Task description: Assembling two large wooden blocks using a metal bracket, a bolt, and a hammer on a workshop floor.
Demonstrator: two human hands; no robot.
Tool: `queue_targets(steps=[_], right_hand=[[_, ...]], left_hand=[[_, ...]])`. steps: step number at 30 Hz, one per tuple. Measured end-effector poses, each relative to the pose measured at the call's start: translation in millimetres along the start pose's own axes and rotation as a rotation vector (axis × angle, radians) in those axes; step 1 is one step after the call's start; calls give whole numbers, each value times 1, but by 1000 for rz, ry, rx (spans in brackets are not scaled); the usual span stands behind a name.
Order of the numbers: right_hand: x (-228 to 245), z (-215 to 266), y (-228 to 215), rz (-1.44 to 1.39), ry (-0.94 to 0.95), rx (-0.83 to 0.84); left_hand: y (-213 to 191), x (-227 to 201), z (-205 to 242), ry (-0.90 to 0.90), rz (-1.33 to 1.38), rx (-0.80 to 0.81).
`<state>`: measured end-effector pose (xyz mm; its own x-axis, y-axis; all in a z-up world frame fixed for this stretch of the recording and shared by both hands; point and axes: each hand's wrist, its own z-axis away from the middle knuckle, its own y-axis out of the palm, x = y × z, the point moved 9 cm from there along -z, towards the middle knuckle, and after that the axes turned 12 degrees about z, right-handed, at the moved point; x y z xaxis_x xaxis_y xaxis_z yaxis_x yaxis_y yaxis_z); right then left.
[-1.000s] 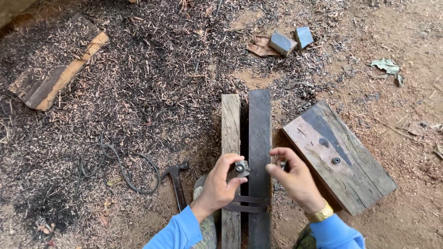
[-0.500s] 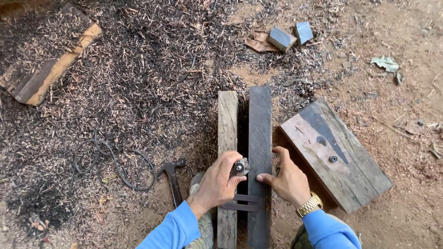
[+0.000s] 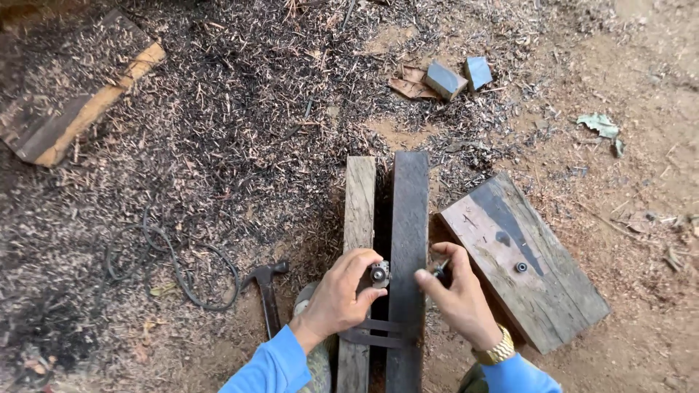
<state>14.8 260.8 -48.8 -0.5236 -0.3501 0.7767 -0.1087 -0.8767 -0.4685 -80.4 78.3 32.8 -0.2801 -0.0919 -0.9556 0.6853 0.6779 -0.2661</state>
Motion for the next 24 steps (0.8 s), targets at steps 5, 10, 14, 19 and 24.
queue_targets(steps=[5, 10, 14, 19, 24], right_hand=[[20, 7, 8, -504, -42, 127], [17, 7, 12, -499, -47, 163], [58, 11, 2, -18, -288, 93], [86, 15, 30, 393, -398, 78], [82, 9, 33, 481, -421, -62]], left_hand=[[1, 1, 2, -29, 29, -18], [-2, -3, 3, -41, 9, -46], [-4, -5, 1, 66, -54, -56], [-7, -17, 5, 77, -107, -75], [-15, -37, 13, 95, -141, -169]])
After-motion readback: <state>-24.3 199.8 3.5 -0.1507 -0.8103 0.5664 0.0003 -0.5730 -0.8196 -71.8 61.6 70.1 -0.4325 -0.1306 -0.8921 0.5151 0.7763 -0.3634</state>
